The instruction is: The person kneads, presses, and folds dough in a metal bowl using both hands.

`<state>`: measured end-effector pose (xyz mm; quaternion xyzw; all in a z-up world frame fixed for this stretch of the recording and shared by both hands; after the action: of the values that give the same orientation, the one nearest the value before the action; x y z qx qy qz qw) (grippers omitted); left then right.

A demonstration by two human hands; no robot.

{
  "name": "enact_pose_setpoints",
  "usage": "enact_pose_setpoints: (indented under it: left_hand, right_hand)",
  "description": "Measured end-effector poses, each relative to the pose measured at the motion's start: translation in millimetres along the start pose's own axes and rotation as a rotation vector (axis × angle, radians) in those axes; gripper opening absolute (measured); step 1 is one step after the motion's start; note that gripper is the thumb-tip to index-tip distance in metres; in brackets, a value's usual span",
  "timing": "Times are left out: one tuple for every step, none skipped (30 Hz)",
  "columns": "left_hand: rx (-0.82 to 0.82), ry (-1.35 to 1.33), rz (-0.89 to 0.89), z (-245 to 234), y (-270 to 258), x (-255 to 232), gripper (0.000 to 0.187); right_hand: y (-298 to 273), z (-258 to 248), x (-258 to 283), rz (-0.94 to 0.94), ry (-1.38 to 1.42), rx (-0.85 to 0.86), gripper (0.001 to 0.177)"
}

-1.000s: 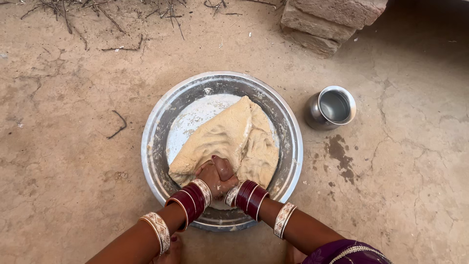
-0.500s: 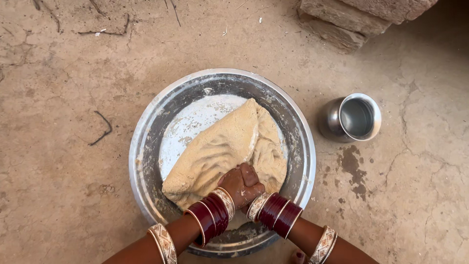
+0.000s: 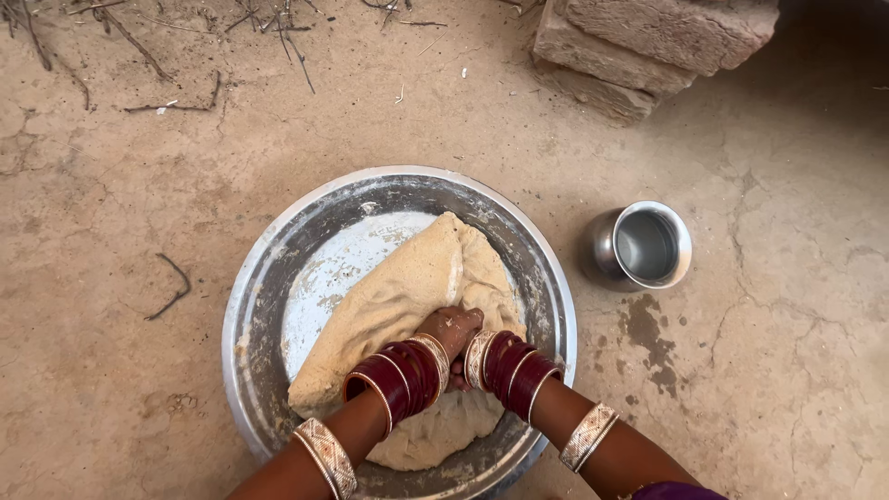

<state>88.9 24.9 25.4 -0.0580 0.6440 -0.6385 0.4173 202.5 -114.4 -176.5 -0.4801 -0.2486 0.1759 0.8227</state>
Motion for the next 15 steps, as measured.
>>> enact_pose_setpoints:
  left_hand:
    - [-0.010, 0.033, 0.041, -2, 2, 4, 0.035]
    - [-0.015, 0.036, 0.050, -4, 5, 14, 0.035]
    - [-0.006, 0.062, 0.191, -7, 7, 23, 0.036]
    - [0.006, 0.088, 0.333, -9, 12, 32, 0.038]
    - [0.004, 0.091, 0.342, -11, 16, 42, 0.038]
    - [-0.091, 0.308, 0.570, -13, 19, 52, 0.039]
    - [-0.189, 0.528, 0.796, -13, 19, 62, 0.041]
    - [-0.198, 0.532, 0.805, -12, 20, 73, 0.041]
    - [-0.275, 0.633, 0.814, -11, 20, 81, 0.042]
    - [-0.347, 0.728, 0.812, -8, 18, 89, 0.043]
    - [-0.350, 0.727, 0.813, -9, 15, 96, 0.043]
    - [-0.269, 0.582, 0.848, -9, 8, 110, 0.041]
    - [-0.189, 0.436, 0.881, -9, 2, 120, 0.040]
    - [-0.192, 0.435, 0.858, -9, -6, 132, 0.040]
    - [-0.282, 0.483, 0.861, -9, -14, 141, 0.040]
  right_hand:
    - [5, 0, -3, -0.008, 0.000, 0.007, 0.029]
    - [13, 4, -3, -0.095, -0.172, 0.087, 0.032]
    - [19, 8, -3, -0.183, -0.343, 0.165, 0.037]
    - [24, 16, -6, -0.192, -0.346, 0.168, 0.037]
    - [26, 26, -9, -0.216, -0.351, 0.180, 0.037]
    - [24, 38, -12, -0.244, -0.347, 0.183, 0.037]
    - [20, 52, -15, -0.278, -0.348, 0.192, 0.036]
    - [16, 69, -13, -0.312, -0.352, 0.207, 0.036]
    - [8, 81, -15, -0.349, -0.357, 0.228, 0.036]
    - [-3, 85, -22, -0.359, -0.372, 0.233, 0.035]
    - [-13, 88, -30, -0.364, -0.390, 0.242, 0.035]
    - [-21, 88, -38, -0.360, -0.420, 0.249, 0.035]
    - [-26, 88, -44, -0.337, -0.457, 0.251, 0.034]
    - [-34, 85, -60, -0.300, -0.493, 0.253, 0.034]
    - [-36, 86, -72, -0.267, -0.514, 0.260, 0.034]
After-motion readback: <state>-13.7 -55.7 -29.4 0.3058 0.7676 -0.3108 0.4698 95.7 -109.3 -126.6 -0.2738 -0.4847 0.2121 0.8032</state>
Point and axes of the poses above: each hand's wrist, its own y-axis towards the middle knuckle, its own z-axis out of the palm, x = y × z, the point moved 1 cm from there along y, towards the middle knuckle, and after that the axes turned 5 degrees about y, right-handed, at the moved point
